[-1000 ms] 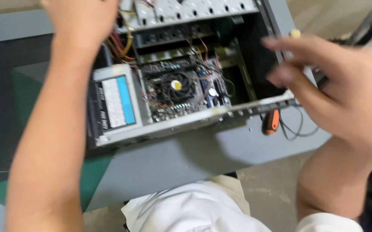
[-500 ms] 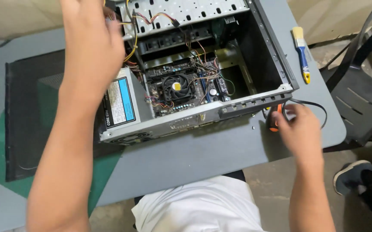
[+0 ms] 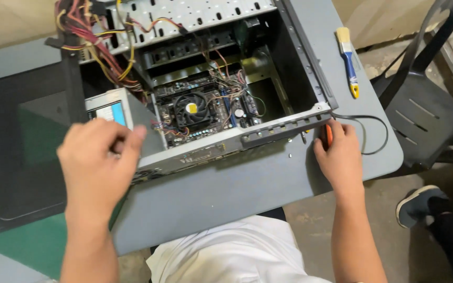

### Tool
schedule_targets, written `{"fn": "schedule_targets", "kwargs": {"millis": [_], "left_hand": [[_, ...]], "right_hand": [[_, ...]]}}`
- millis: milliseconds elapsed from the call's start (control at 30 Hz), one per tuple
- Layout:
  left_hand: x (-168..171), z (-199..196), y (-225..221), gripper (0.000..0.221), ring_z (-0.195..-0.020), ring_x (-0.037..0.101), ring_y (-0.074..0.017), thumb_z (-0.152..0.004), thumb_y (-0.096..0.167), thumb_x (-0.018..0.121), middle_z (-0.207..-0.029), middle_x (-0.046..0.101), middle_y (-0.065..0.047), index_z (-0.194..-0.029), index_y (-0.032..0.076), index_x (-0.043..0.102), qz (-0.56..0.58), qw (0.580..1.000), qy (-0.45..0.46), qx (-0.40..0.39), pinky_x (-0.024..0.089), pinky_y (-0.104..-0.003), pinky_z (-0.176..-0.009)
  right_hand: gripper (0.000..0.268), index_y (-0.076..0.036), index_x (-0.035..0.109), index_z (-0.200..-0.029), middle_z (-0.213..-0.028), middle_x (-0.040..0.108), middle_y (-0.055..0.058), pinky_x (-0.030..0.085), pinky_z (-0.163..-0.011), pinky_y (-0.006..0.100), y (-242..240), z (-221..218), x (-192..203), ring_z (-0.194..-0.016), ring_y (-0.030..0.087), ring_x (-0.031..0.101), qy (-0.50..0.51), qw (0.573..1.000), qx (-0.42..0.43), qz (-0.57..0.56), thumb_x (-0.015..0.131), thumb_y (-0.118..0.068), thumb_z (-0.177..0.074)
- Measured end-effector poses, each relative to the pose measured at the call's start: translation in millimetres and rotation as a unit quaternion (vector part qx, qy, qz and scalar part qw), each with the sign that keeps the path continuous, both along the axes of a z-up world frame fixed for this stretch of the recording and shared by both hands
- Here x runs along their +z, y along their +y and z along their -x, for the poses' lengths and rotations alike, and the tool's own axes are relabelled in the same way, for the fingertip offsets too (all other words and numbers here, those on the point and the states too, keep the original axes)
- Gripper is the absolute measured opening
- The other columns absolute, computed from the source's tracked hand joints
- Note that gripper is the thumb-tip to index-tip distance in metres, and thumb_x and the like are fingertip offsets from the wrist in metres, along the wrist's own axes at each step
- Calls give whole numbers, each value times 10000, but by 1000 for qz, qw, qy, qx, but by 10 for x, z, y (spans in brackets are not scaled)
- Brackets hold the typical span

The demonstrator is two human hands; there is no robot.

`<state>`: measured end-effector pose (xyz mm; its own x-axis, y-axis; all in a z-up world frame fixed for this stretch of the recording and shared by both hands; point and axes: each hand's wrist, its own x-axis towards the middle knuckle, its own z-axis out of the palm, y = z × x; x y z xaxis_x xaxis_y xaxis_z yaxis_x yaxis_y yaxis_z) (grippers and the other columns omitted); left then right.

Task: The person is removing internal components from a desktop computer, specifically disconnecting power cables and unscrewing the power supply unit.

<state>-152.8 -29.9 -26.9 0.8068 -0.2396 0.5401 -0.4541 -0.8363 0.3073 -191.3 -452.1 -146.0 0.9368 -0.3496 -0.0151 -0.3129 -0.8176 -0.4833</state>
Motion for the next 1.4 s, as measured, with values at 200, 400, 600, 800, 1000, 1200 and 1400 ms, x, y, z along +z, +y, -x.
{"fn": "schedule_targets", "kwargs": {"millis": [200, 400, 600, 800, 1000, 1200, 1400], "left_hand": [[-281, 213, -125, 614, -925, 619, -274, -817, 779, 656, -833, 688, 33, -850, 172, 738, -155, 987, -24, -18, 459, -418, -709], [-486, 207, -161, 580, -847, 593, -276, -1003, 654, 684, -693, 513, 47, -711, 168, 562, -194, 974, -105, 60, 383, -364, -572], [-528, 213, -159, 594, -746, 525, -276, -991, 675, 634, -670, 550, 50, -712, 151, 637, -159, 975, -144, 58, 331, -331, -574], [-603, 247, -194, 555, -757, 495, -280, -953, 644, 760, -723, 603, 28, -776, 124, 684, -146, 977, -135, 75, 360, -359, -618], [-566, 224, -187, 630, -758, 523, -278, -990, 687, 632, -702, 557, 7, -720, 118, 618, -182, 974, -117, 63, 328, -353, -596], [-536, 208, -203, 637, -753, 548, -275, -995, 709, 560, -704, 586, 10, -729, 133, 621, -201, 971, -113, 59, 361, -367, -608], [-475, 270, -209, 581, -752, 527, -303, -1018, 677, 605, -718, 535, -18, -754, 159, 582, -199, 971, -117, 55, 377, -415, -607]], "right_hand": [[389, 13, 674, -1286, -1282, 533, 250, 459, -944, 526, -156, -136, -96, -1165, 447, 489, -114, 987, 53, 96, 697, -209, -968], [362, 44, 669, -1290, -1250, 532, 243, 474, -883, 506, -208, -390, 63, -1129, 422, 479, -133, 988, 59, 52, 619, -113, -968], [353, 9, 676, -1290, -1244, 538, 211, 490, -868, 468, -338, -438, 16, -1162, 385, 479, -114, 991, 62, 20, 574, -47, -957], [373, 64, 630, -1215, -1207, 565, 188, 416, -1034, 456, -289, -202, 197, -1178, 355, 526, -137, 976, 161, -59, 603, -116, -890], [278, 70, 615, -1091, -1175, 603, 165, 451, -975, 443, -160, -82, 190, -1092, 331, 559, -154, 971, 172, -70, 651, -184, -984], [261, -61, 725, -1137, -816, 760, -9, 507, -816, 349, -425, -296, 229, -858, 180, 722, -138, 983, 99, -68, 474, -102, -1080], [216, 11, 667, -897, -842, 675, 248, 497, -652, 553, -477, -982, -43, -780, 518, 640, 115, 975, 141, 128, 490, 53, -779]]}}
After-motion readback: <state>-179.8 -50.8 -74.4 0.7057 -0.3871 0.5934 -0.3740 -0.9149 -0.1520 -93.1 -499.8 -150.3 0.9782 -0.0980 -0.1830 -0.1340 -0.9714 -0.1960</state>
